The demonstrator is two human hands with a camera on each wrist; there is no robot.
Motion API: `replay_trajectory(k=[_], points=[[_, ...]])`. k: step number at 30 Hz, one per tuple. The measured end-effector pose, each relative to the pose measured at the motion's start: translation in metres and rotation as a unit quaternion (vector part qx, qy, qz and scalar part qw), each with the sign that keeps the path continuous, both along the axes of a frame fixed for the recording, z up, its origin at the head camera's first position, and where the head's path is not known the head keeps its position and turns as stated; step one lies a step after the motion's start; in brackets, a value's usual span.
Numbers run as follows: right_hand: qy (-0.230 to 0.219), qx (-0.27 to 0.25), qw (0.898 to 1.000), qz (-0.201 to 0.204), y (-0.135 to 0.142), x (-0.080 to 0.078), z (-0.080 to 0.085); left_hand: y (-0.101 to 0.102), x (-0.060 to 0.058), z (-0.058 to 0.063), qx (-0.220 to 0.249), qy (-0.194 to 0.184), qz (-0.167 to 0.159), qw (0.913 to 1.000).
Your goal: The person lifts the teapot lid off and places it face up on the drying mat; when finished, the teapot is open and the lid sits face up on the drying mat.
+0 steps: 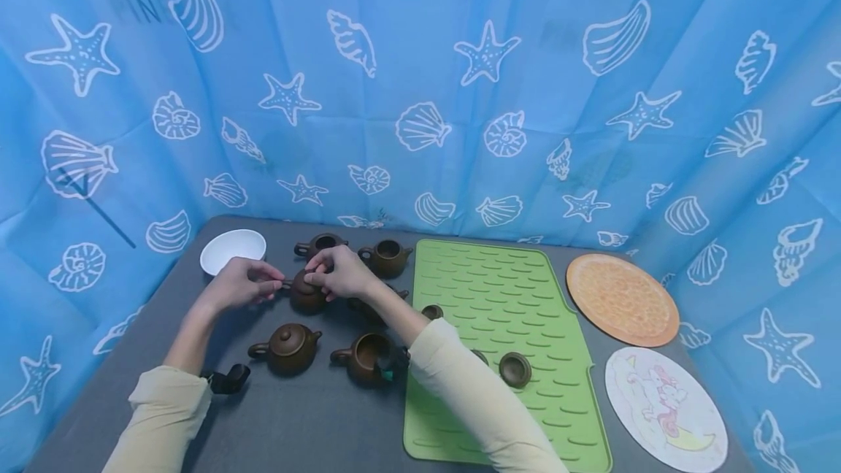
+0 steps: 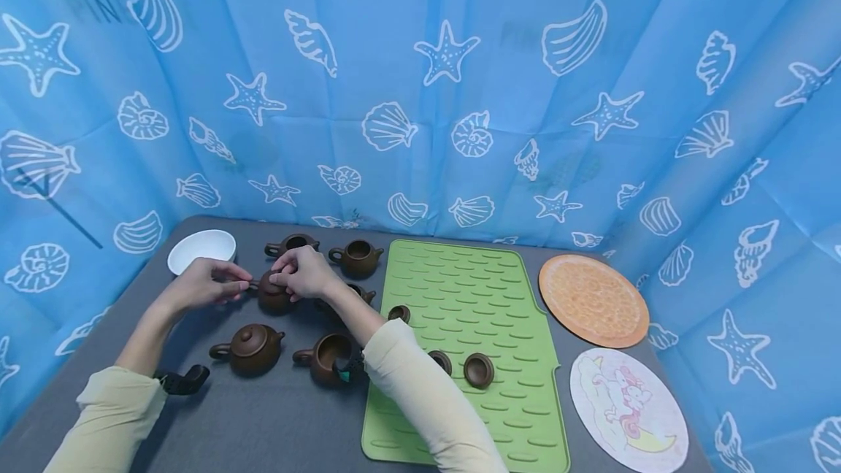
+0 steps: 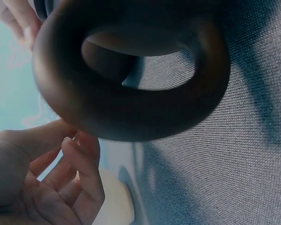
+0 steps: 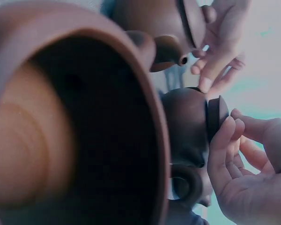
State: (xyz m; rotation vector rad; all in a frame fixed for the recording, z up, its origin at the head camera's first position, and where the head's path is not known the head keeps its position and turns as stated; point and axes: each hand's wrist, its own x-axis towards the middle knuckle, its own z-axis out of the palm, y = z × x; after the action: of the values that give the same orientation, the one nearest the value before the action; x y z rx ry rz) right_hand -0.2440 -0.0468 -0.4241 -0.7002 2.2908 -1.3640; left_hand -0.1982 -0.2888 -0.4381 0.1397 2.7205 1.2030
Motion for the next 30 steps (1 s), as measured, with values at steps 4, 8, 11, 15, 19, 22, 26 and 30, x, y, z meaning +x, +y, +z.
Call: replay_trajectory(k=[4,8,11,15,19,22,26,30], points=[[0.003,-0.028,1.000,0.005,0.011,0.001,0.006,0.001,0.001,0.001,-0.003,-0.002,0.003,1.0000],[0.012,-0.041,0.999,0.020,0.031,0.006,0.015,0.002,0.001,0.001,-0.004,-0.001,0.007,1.0000],[0.022,-0.044,0.998,0.037,0.049,0.008,0.021,0.002,0.002,0.001,-0.003,0.002,0.007,1.0000],[0.031,-0.046,0.997,0.053,0.077,0.011,0.023,0.001,0.003,0.001,0.000,0.008,0.004,1.0000],[0.031,-0.049,0.997,0.059,0.109,0.015,0.023,0.001,0.004,0.001,-0.001,0.010,0.001,0.9999],[0.014,-0.049,0.997,0.062,0.133,0.019,0.022,0.001,0.004,0.000,-0.002,0.010,0.000,1.0000],[0.003,-0.045,0.997,0.065,0.164,0.025,0.023,0.000,0.003,0.000,-0.003,0.009,-0.002,0.9999],[-0.011,-0.045,0.997,0.064,0.192,0.029,0.023,0.000,0.002,0.000,-0.007,0.009,-0.003,0.9999]])
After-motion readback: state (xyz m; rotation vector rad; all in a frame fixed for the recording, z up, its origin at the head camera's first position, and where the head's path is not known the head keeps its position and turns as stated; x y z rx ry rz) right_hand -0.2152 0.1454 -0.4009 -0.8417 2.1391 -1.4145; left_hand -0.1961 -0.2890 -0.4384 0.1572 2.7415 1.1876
